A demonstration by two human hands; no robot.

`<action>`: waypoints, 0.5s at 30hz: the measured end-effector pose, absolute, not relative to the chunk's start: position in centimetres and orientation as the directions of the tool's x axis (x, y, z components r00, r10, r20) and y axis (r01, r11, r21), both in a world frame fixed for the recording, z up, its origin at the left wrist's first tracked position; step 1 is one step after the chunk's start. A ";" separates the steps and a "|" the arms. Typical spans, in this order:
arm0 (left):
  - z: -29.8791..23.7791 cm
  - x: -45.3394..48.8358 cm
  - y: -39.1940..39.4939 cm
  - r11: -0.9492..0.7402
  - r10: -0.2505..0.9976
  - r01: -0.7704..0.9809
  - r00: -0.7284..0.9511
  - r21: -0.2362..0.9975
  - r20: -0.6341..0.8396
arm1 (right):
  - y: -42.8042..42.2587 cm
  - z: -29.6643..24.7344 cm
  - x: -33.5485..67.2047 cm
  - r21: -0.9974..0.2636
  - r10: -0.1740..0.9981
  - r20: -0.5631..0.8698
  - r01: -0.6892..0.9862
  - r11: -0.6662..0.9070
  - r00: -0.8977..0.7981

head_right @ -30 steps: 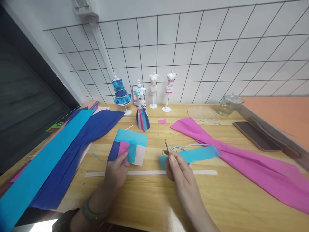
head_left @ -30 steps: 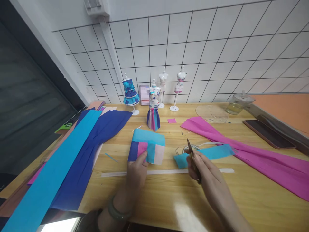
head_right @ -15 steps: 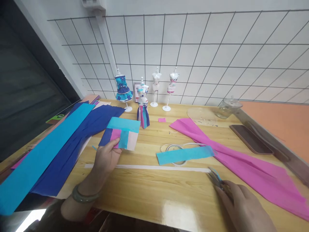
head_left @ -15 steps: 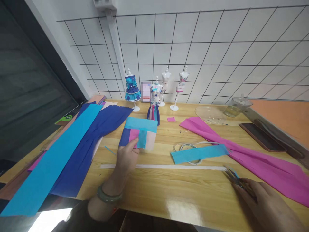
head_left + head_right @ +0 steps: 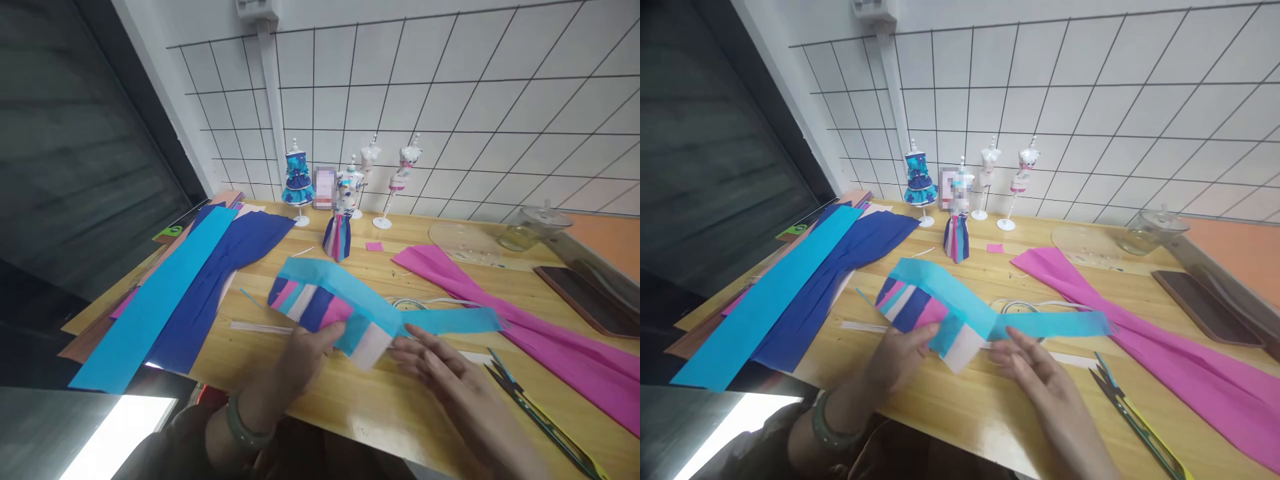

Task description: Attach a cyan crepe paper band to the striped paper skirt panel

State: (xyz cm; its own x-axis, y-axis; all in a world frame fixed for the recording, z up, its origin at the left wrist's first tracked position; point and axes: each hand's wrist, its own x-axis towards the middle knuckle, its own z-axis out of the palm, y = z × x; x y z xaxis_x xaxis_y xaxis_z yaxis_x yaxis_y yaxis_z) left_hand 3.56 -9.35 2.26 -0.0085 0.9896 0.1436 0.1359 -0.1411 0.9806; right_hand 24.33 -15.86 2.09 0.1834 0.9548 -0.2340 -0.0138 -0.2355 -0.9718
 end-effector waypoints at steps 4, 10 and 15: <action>1.7 4.2 -11.2 0.156 0.953 -0.266 0.295 0.951 -0.074 | -14.9 3.0 20.7 -0.966 0.976 -0.210 -0.166 -0.199 0.054; 1.6 2.3 -10.2 0.410 0.905 -0.528 0.334 0.744 -0.262 | -15.9 2.0 21.3 -0.949 0.956 -0.292 -0.116 -0.292 -0.016; 2.4 1.2 -8.1 0.471 0.878 -0.688 0.305 0.552 -0.369 | -16.3 0.8 22.5 -0.955 0.957 -0.291 -0.048 -0.291 -0.012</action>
